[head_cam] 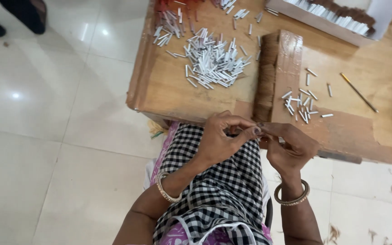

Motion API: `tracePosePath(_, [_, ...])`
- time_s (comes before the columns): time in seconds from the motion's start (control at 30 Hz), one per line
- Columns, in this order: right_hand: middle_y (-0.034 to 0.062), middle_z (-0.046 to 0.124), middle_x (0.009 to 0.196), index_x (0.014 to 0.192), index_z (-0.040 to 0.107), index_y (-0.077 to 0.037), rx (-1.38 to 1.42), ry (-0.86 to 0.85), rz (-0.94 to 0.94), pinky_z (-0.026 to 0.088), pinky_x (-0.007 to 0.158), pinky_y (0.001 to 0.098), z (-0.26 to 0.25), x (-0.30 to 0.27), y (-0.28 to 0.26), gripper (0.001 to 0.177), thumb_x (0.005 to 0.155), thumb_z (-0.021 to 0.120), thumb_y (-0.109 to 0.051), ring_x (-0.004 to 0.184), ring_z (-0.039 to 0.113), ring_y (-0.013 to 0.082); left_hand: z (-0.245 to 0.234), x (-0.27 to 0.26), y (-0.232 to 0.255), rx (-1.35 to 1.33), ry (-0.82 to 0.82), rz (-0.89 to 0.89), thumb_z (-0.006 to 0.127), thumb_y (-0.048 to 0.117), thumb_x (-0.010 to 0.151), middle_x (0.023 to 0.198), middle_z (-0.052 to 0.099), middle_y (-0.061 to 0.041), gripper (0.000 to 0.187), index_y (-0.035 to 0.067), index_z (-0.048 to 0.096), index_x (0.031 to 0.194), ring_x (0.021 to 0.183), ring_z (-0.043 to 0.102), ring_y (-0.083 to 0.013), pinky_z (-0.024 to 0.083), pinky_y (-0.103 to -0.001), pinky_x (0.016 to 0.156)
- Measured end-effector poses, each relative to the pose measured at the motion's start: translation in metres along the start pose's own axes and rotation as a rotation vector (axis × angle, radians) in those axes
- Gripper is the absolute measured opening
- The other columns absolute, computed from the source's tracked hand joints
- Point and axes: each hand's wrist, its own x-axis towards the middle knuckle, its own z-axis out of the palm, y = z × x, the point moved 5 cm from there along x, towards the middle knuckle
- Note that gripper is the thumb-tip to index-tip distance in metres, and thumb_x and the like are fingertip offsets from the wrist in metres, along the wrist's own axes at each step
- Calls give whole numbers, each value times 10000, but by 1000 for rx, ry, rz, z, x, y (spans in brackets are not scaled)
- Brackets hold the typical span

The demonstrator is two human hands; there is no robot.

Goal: Assembling small silver components onto a holder on a workbench.

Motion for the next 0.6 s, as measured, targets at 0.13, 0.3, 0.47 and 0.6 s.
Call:
tracePosePath(0.13, [139, 750, 927, 942, 733, 47, -133, 59, -142, 586, 667, 230, 10, 3, 4, 251, 810, 607, 220, 790, 735, 157, -44, 12, -2, 324, 159, 200, 778, 244, 924, 866, 711, 15, 125, 147, 797, 1001, 788, 537, -138, 449, -321, 686])
tracePosePath(0.3, [130, 749, 927, 911, 716, 47, -126, 41, -108, 552, 663, 240, 16, 6, -2, 230, 815, 603, 222, 827, 730, 180, -104, 32, -8, 1095, 448, 173, 724, 143, 932, 991, 539, -30, 136, 209, 775, 1040, 996, 502, -225, 368, -402, 907])
tracePosePath(0.47, [149, 746, 969, 915, 702, 47, 10, 59, -79, 592, 780, 267, 19, 1, 1, 227, 808, 609, 225, 904, 741, 196, -75, 26, 3, 915, 285, 224, 712, 84, 878, 981, 600, -49, 111, 126, 701, 980, 964, 527, -254, 329, -428, 835])
tracePosePath(0.6, [189, 729, 1045, 959, 698, 57, 247, 104, -2, 621, 842, 281, 16, -9, 13, 211, 832, 650, 219, 982, 740, 221, -26, 1, 23, 438, 106, 244, 686, 6, 877, 958, 670, 10, 141, 100, 660, 979, 910, 574, -206, 347, -381, 865])
